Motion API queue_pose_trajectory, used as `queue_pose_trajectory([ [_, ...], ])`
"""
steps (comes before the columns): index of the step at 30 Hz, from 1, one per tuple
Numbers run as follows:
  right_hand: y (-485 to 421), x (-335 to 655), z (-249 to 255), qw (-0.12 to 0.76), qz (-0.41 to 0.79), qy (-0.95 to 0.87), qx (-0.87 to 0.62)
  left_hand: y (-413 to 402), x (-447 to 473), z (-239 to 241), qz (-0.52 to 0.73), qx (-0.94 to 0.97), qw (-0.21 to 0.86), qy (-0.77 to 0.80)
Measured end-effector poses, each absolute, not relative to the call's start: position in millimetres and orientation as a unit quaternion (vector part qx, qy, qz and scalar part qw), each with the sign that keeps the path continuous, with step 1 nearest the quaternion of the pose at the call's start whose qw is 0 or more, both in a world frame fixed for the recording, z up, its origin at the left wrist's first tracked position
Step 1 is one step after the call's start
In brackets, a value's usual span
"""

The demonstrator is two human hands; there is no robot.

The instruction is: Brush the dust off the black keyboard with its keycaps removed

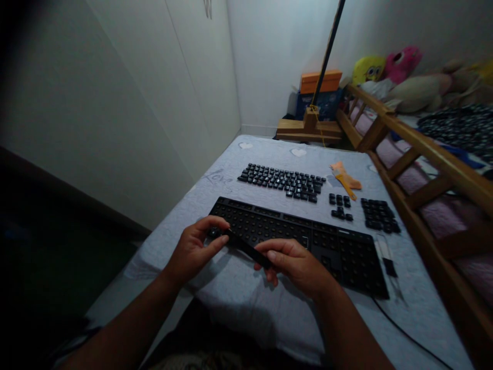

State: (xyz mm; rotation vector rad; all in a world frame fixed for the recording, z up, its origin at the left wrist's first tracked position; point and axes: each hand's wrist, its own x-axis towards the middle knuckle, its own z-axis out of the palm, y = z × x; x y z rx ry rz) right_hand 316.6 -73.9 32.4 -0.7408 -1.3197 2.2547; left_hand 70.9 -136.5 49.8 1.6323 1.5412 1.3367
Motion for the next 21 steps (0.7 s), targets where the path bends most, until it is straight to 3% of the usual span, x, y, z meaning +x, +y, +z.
queue_pose_trajectory([
  [11, -66, 315, 29, 0.353, 0.731, -0.467, -0.35, -118, 72, 56, 0.475, 0.676, 0.174, 0.536],
  [21, -64, 316, 34, 0.342, 0.642, -0.557, -0.4, -114, 67, 44, 0.447, 0.716, 0.116, 0.523],
])
